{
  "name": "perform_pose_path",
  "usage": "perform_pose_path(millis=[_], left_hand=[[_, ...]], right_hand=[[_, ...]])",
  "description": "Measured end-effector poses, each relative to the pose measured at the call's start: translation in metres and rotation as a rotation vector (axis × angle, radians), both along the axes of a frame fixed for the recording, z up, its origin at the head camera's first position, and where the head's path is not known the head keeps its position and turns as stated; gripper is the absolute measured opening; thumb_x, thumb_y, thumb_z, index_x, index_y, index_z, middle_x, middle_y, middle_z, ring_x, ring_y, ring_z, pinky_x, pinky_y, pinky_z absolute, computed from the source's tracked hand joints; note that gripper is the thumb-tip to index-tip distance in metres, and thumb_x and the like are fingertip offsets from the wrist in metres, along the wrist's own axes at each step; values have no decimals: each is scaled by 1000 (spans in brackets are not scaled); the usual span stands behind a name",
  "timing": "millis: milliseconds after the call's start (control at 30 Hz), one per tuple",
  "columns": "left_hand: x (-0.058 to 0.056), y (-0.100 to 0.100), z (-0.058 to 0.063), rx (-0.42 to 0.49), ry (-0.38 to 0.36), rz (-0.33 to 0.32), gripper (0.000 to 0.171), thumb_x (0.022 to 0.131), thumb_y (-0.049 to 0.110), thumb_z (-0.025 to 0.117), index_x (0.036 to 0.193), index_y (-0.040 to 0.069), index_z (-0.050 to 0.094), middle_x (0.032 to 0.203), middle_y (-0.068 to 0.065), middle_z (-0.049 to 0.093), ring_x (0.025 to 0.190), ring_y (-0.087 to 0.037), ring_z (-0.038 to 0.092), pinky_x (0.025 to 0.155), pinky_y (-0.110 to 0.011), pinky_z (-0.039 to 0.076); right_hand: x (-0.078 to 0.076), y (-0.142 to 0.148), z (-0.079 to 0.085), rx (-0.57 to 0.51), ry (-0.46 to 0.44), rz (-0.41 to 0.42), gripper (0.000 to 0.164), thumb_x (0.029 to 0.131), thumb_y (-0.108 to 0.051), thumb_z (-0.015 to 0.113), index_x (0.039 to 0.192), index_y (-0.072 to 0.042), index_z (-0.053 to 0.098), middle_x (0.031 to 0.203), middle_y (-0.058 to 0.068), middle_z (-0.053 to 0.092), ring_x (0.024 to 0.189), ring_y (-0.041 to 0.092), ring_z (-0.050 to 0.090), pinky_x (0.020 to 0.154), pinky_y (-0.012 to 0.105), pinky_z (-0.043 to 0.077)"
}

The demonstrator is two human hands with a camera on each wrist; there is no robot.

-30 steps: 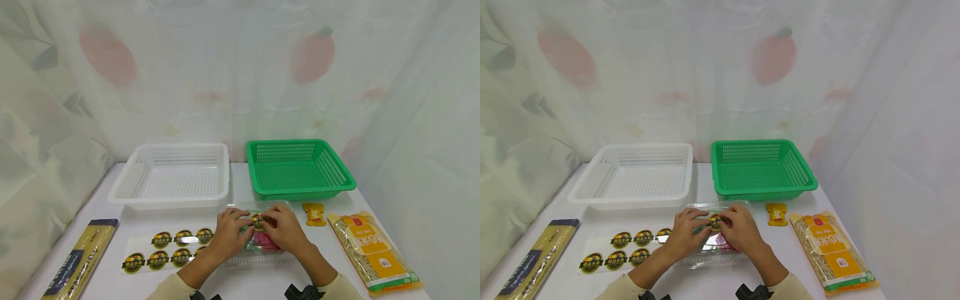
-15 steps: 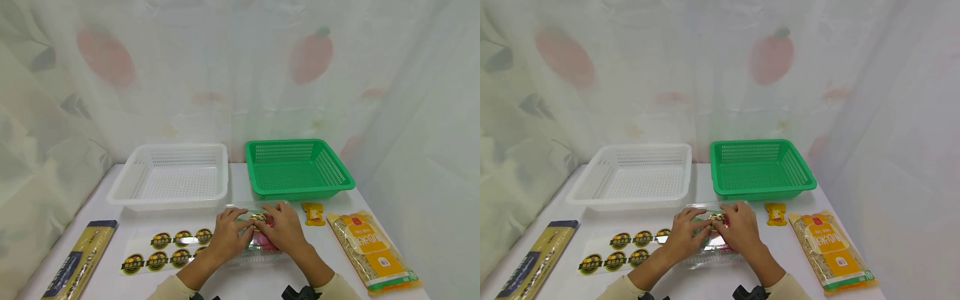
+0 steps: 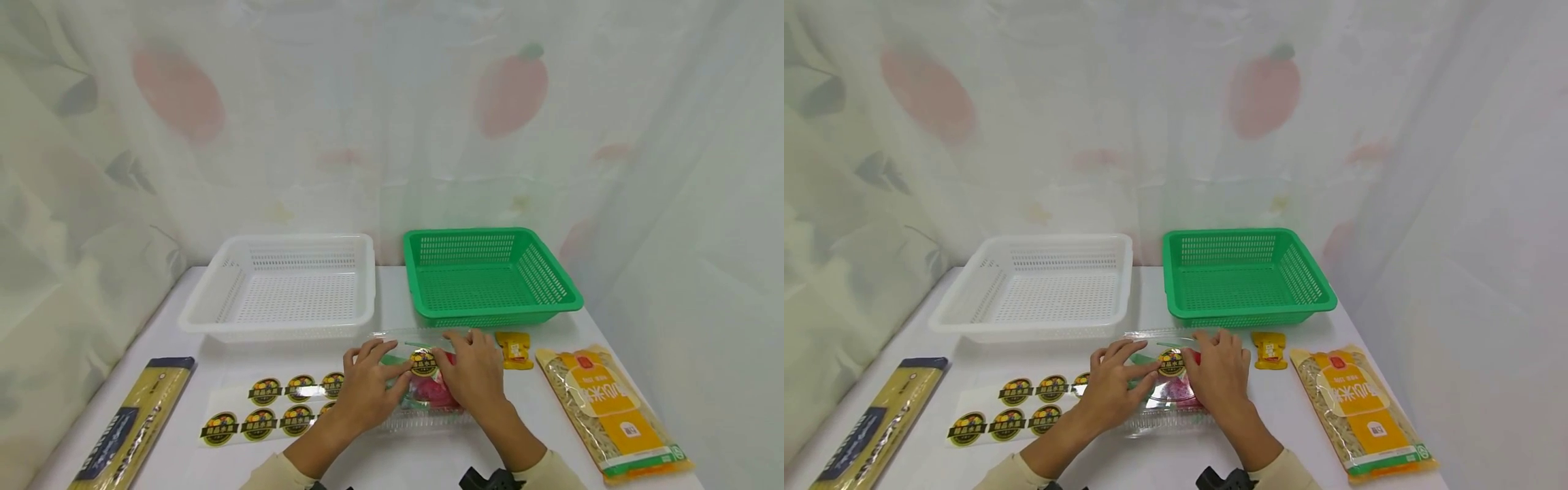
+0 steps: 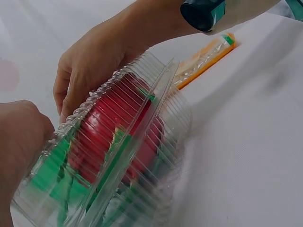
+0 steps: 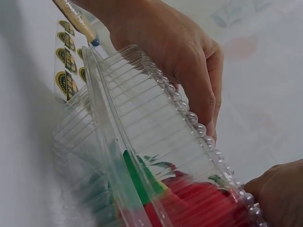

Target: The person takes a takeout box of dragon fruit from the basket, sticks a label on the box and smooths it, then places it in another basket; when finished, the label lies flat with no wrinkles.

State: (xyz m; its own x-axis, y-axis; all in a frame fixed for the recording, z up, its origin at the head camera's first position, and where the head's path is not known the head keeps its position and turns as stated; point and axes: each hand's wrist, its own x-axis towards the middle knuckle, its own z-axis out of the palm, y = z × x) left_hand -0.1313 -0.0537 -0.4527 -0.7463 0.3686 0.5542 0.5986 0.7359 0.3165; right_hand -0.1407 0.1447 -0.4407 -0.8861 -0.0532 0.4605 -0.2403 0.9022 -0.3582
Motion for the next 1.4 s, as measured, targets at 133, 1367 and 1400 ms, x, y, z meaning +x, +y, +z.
perform_pose_path(millis=[133, 1367, 1400], left_hand=[[0, -1, -1, -41, -27, 16, 24, 92, 34, 63, 108, 23, 76, 130, -13, 57, 120, -33, 46, 86, -58, 32], [-3, 4, -6, 227, -133, 106, 20, 89, 23, 69, 105, 16, 77, 139, -16, 47, 124, -37, 37, 89, -63, 25], [-3, 3, -7, 246, -131, 100, 20, 88, 22, 69, 105, 15, 77, 139, -16, 47, 123, -37, 37, 90, -63, 25]], right_hand=[[-1, 1, 0, -3, -7, -17, 37, 83, -37, 76, 111, -12, 71, 89, 11, 54, 85, 30, 50, 69, 46, 39], [8, 25, 1, -446, -177, 91, 42, 82, -27, 79, 121, -16, 67, 106, 9, 46, 95, 27, 46, 72, 37, 45], [9, 26, 1, -460, -181, 96, 42, 82, -27, 78, 121, -17, 67, 107, 9, 46, 97, 28, 46, 74, 38, 45]])
